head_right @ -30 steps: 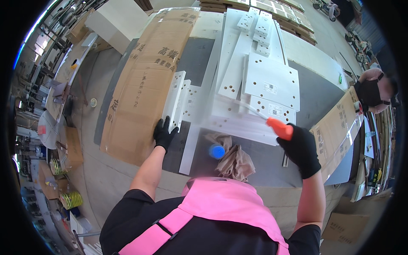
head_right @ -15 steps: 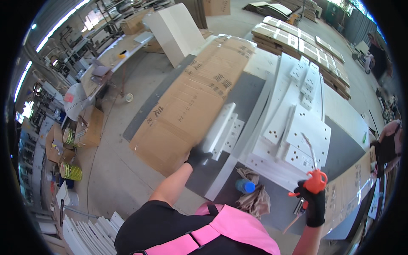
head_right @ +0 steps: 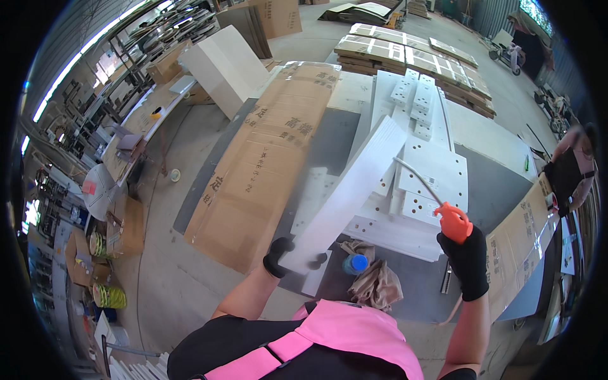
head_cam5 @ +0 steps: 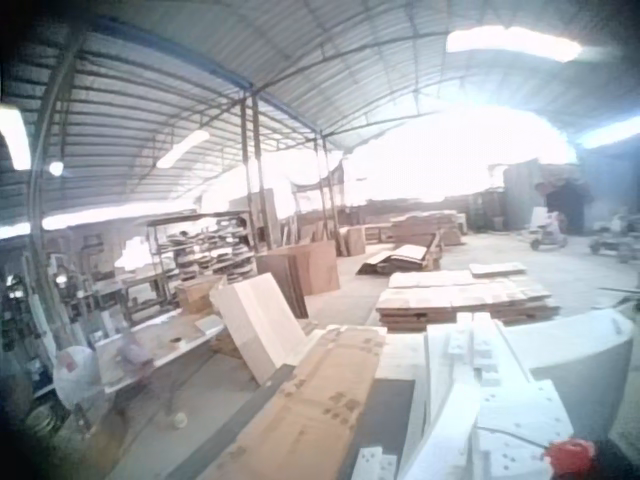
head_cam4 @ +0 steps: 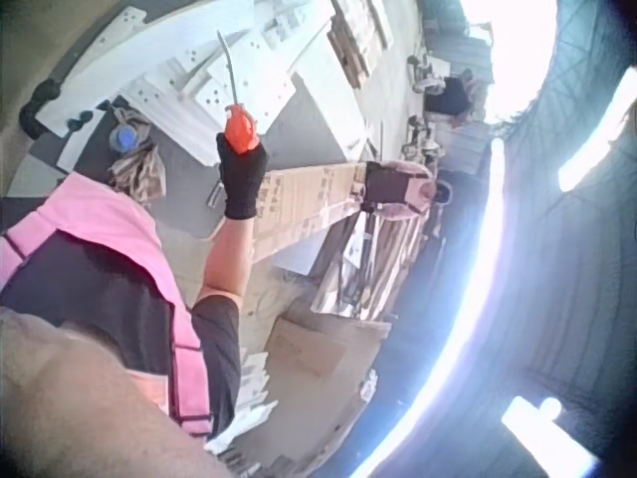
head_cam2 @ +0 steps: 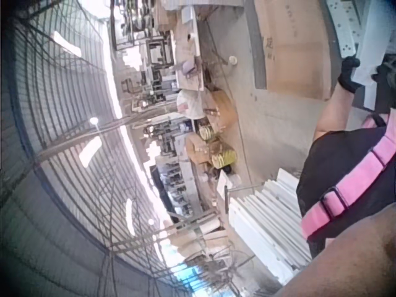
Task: The person handles white perforated panels and cardboard sheets on a workbench, aligning and stacking them with a coworker. They use a cloth to wipe surfaces and a utility knife to cut cardboard, then place panels into a cardboard box.
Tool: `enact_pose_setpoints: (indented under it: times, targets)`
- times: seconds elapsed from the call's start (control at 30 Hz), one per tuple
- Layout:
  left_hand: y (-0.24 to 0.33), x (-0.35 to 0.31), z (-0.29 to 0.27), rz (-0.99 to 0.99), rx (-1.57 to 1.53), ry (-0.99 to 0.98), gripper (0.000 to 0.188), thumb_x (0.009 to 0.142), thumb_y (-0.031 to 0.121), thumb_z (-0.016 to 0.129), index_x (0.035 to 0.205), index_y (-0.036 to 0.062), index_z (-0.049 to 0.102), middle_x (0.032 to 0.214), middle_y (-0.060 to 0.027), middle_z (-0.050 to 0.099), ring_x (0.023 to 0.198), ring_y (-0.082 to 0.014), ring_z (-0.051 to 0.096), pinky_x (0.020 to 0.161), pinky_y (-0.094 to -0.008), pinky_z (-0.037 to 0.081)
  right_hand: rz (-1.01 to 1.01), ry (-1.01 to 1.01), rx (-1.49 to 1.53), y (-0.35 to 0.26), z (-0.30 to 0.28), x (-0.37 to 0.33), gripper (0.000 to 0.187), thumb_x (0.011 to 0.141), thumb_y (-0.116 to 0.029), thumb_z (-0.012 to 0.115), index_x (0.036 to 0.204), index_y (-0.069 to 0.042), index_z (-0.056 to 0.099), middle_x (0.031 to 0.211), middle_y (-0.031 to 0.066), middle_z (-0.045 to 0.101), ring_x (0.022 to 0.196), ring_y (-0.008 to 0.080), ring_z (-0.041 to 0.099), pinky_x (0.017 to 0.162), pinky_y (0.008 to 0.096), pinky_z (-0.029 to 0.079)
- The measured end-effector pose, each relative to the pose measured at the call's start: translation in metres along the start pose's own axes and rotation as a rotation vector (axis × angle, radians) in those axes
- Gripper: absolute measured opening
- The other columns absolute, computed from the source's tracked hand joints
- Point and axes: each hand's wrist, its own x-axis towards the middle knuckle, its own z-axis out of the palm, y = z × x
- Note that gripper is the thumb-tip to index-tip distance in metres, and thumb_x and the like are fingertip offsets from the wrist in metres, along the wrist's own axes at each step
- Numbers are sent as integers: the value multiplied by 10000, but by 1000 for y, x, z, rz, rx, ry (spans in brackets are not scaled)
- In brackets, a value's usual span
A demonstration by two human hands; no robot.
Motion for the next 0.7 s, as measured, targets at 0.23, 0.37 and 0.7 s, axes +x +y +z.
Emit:
enact_pose_setpoints:
  times: [0.23,0.37,0.7]
  targets:
    - [1,14,21,69,-81,-139,1028,705,469,758,1480,15,258,1332,-247,446,909,-216,537,611,-300,432,-318,-159,-196,-11,-19,-30,254,691,-103,783,877,14,657,749,189,660,715,375,648,664,374,514]
    - [7,31,30,132,-249,-223,978,740,457,740,1476,20,266,1344,-196,451,892,-219,530,610,-298,449,-309,-185,-338,-21,-23,-40,177,713,-127,762,808,-39,642,666,164,627,637,357,628,619,377,500]
    - [8,41,18,161,-54,10,765,891,583,552,1385,18,401,1243,-204,542,832,-224,594,491,-333,471,-69,-565,-267,-21,-25,-59,163,782,-182,752,857,-76,654,528,56,588,451,187,615,507,309,491]
